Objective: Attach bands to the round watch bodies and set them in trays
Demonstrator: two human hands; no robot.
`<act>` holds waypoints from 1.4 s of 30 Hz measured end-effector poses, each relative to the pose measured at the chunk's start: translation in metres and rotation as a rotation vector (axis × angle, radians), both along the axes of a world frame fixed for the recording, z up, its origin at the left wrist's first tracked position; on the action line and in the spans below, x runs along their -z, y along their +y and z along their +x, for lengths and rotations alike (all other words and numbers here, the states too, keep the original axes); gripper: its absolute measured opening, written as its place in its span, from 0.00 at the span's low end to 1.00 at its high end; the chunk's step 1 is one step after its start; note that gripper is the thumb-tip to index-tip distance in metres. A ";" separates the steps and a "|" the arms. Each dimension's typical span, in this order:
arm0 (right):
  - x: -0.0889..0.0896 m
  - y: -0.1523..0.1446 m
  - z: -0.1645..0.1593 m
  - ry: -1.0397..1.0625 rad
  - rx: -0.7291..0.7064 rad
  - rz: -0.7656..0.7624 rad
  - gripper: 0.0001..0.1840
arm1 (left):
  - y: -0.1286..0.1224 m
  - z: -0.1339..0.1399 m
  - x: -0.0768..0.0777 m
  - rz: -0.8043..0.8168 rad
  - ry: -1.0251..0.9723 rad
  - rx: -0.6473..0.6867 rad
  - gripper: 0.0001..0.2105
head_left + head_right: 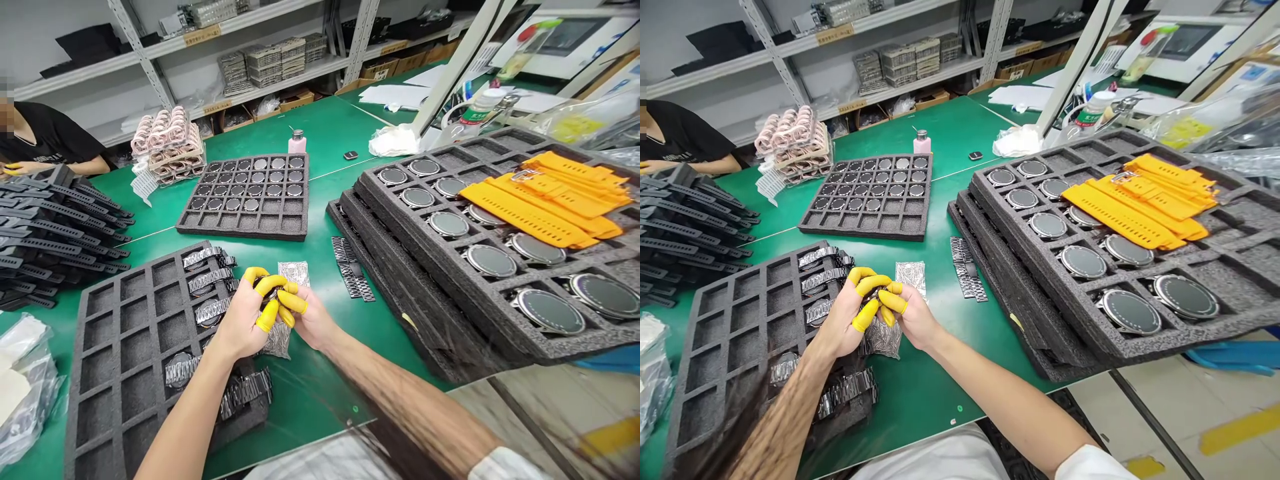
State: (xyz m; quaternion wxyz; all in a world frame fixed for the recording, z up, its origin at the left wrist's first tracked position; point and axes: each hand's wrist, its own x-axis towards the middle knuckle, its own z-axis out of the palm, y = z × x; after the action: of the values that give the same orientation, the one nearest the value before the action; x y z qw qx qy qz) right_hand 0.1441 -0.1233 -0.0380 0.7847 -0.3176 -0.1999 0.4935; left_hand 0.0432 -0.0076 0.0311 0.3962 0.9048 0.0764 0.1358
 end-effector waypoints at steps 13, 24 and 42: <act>0.010 0.005 0.035 -0.454 0.082 -0.098 0.25 | 0.025 0.008 -0.010 -0.329 -0.166 -0.310 0.23; -0.012 0.032 -0.015 -0.935 -0.046 -0.039 0.12 | 0.052 -0.105 -0.043 0.119 0.282 -0.132 0.19; -0.042 0.044 -0.006 -1.896 -0.044 -0.047 0.16 | 0.071 -0.181 -0.006 0.922 0.326 -0.436 0.14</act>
State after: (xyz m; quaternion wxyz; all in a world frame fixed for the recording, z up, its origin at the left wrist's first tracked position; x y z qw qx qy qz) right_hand 0.1378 -0.0789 0.0043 0.2791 -0.5979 -0.7499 0.0485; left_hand -0.1376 0.0634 0.0367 -0.0968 0.9575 0.2555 0.0923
